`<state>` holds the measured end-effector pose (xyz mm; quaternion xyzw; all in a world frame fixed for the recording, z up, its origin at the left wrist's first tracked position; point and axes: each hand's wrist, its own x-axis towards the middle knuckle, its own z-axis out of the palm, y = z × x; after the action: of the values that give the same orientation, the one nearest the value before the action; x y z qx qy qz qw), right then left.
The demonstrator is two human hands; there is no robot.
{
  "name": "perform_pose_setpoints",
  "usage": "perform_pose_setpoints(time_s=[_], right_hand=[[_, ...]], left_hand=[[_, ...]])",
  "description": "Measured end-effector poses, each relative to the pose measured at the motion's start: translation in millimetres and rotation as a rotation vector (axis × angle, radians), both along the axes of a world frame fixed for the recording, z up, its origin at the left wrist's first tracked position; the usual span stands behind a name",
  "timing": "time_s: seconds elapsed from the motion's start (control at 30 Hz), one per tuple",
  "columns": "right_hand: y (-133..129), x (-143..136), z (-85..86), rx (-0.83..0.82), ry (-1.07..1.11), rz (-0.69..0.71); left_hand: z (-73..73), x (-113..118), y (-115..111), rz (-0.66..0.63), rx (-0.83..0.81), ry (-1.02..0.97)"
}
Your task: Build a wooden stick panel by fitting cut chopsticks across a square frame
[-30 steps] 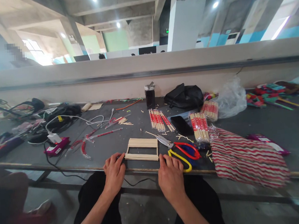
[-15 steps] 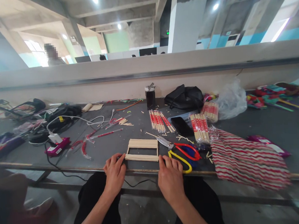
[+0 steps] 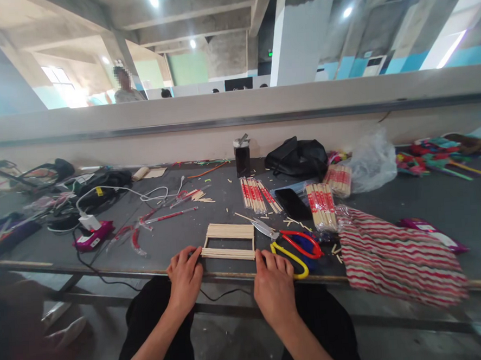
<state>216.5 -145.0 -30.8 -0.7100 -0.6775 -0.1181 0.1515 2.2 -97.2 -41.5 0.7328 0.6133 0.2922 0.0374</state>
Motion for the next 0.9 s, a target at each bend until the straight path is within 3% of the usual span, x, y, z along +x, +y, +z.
perform_pose_setpoints(time_s=[0.9], right_hand=[[0.1, 1.2, -1.5, -0.009, 0.021, 0.018]], left_hand=[[-0.1, -0.2, 1.4, 0.001, -0.006, 0.041]])
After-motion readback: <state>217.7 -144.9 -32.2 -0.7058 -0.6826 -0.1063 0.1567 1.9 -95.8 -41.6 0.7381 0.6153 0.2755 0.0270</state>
